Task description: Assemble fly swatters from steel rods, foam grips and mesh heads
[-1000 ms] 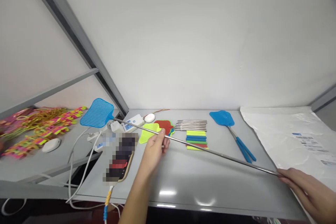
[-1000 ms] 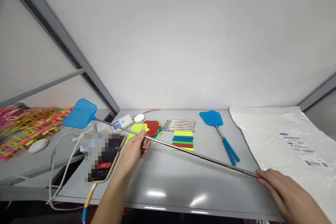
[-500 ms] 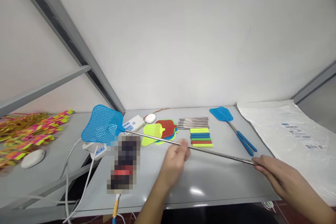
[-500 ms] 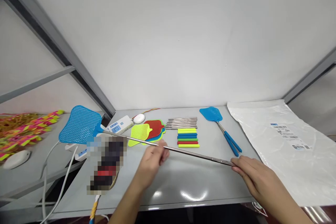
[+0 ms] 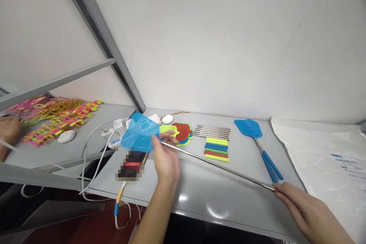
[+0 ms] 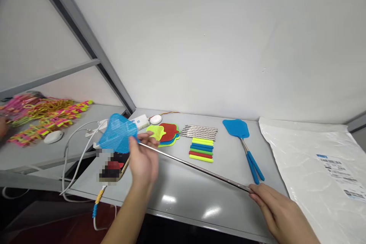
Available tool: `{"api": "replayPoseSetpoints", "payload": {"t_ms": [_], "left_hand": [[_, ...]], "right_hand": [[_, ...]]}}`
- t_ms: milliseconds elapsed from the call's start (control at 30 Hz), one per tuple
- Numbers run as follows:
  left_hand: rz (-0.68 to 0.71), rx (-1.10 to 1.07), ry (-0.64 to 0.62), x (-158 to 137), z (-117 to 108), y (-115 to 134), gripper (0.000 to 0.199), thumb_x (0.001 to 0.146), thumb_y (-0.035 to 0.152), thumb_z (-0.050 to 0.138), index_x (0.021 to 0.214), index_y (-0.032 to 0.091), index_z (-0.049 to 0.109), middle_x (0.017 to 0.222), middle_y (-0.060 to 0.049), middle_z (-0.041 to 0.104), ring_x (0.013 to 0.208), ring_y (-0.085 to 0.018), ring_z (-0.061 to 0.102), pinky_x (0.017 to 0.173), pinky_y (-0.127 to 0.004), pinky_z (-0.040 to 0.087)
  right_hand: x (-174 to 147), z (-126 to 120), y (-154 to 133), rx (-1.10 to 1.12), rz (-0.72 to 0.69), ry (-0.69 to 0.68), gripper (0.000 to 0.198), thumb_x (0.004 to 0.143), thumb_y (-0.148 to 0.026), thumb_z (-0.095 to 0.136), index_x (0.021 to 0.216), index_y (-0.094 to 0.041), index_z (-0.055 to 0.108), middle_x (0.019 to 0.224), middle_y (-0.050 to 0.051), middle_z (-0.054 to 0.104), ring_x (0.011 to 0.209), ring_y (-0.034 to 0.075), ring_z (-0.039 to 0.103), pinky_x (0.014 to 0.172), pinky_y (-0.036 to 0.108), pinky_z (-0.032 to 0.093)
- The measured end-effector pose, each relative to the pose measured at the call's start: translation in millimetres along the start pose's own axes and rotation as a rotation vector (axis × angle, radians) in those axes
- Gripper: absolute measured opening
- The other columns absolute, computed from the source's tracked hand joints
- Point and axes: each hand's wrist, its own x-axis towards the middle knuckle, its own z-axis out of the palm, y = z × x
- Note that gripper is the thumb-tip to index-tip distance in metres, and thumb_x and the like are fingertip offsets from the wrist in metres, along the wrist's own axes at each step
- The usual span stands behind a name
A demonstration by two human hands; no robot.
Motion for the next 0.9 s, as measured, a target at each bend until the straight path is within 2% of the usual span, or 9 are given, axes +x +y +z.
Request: {"api": "replayPoseSetpoints", "payload": {"t_ms": [133, 233, 367, 467, 567, 633, 733, 833, 900], "left_hand": [[-0.136, 0.070, -0.205, -52, 28, -30, 0.042, 0.095, 0.047, 0.037, 0.074, 0.019, 0.060, 0.089, -0.006, 0.065, 0.081, -0.016, 0.057, 0.082, -0.029, 0.043], [-0.218, 0.080, -0.288, -85, 39, -42, 0.047, 0.096, 0.050, 0.031, 0.072, 0.021, 0.059, 0.091, -0.007, 0.066, 0.081, -0.019, 0.058, 0.089, -0.036, 0.042], [-0.319, 0.092, -0.403, -104, 44, -51, 0.050, 0.095, 0.054, 0.029, 0.071, 0.021, 0.057, 0.089, -0.009, 0.069, 0.084, -0.022, 0.059, 0.093, -0.041, 0.039], [-0.347, 0.126, -0.410, -100, 42, -58, 0.051, 0.096, 0.052, 0.027, 0.070, 0.020, 0.057, 0.092, -0.010, 0.069, 0.088, -0.022, 0.059, 0.091, -0.038, 0.040], [-0.361, 0.203, -0.438, -87, 35, -66, 0.046, 0.097, 0.048, 0.032, 0.079, 0.018, 0.062, 0.087, -0.008, 0.066, 0.092, -0.020, 0.059, 0.092, -0.035, 0.041], [-0.358, 0.214, -0.395, -76, 30, -71, 0.043, 0.096, 0.048, 0.034, 0.090, 0.017, 0.064, 0.088, -0.007, 0.065, 0.087, -0.019, 0.059, 0.088, -0.033, 0.044], [-0.348, 0.260, -0.358, -60, 26, -76, 0.046, 0.095, 0.052, 0.036, 0.102, 0.015, 0.063, 0.100, -0.010, 0.065, 0.084, -0.018, 0.060, 0.082, -0.032, 0.047], [-0.375, 0.382, -0.552, -46, 25, -75, 0.049, 0.094, 0.054, 0.035, 0.112, 0.015, 0.059, 0.109, -0.012, 0.064, 0.082, -0.017, 0.061, 0.083, -0.034, 0.048], [-0.352, 0.439, -0.719, -38, 21, -72, 0.046, 0.095, 0.052, 0.037, 0.126, 0.020, 0.049, 0.117, -0.011, 0.061, 0.081, -0.015, 0.060, 0.083, -0.034, 0.048]], "right_hand": [[20, 6, -49, 0.154, 0.099, -0.116, 0.021, 0.095, -0.033, 0.042, 0.105, -0.026, 0.060, 0.096, 0.004, 0.072, 0.082, 0.019, 0.070, 0.068, 0.026, 0.054], [37, 7, -87, 0.281, 0.179, -0.136, 0.024, 0.097, -0.033, 0.035, 0.102, -0.025, 0.057, 0.088, 0.004, 0.071, 0.076, 0.018, 0.068, 0.065, 0.026, 0.051], [57, 2, -119, 0.424, 0.266, -0.157, 0.028, 0.098, -0.034, 0.028, 0.089, -0.024, 0.052, 0.075, 0.002, 0.066, 0.063, 0.017, 0.062, 0.058, 0.026, 0.045], [69, -3, -121, 0.428, 0.309, -0.185, 0.031, 0.099, -0.036, 0.027, 0.085, -0.024, 0.052, 0.073, 0.002, 0.065, 0.064, 0.018, 0.061, 0.059, 0.027, 0.043], [76, -1, -111, 0.445, 0.322, -0.187, 0.028, 0.098, -0.038, 0.032, 0.095, -0.024, 0.056, 0.093, 0.004, 0.067, 0.084, 0.020, 0.063, 0.073, 0.029, 0.045], [76, 6, -104, 0.431, 0.352, -0.156, 0.024, 0.095, -0.040, 0.040, 0.105, -0.024, 0.055, 0.105, 0.005, 0.066, 0.094, 0.021, 0.063, 0.079, 0.031, 0.045], [70, 19, -97, 0.394, 0.417, -0.119, 0.025, 0.094, -0.042, 0.042, 0.103, -0.024, 0.057, 0.100, 0.005, 0.067, 0.087, 0.022, 0.063, 0.077, 0.032, 0.045], [63, 30, -89, 0.467, 0.507, -0.017, 0.031, 0.096, -0.045, 0.036, 0.102, -0.023, 0.057, 0.085, 0.004, 0.066, 0.075, 0.020, 0.062, 0.068, 0.030, 0.045], [59, 32, -78, 0.512, 0.608, 0.103, 0.036, 0.097, -0.046, 0.031, 0.106, -0.022, 0.056, 0.076, 0.003, 0.064, 0.068, 0.019, 0.060, 0.061, 0.028, 0.043]]}}
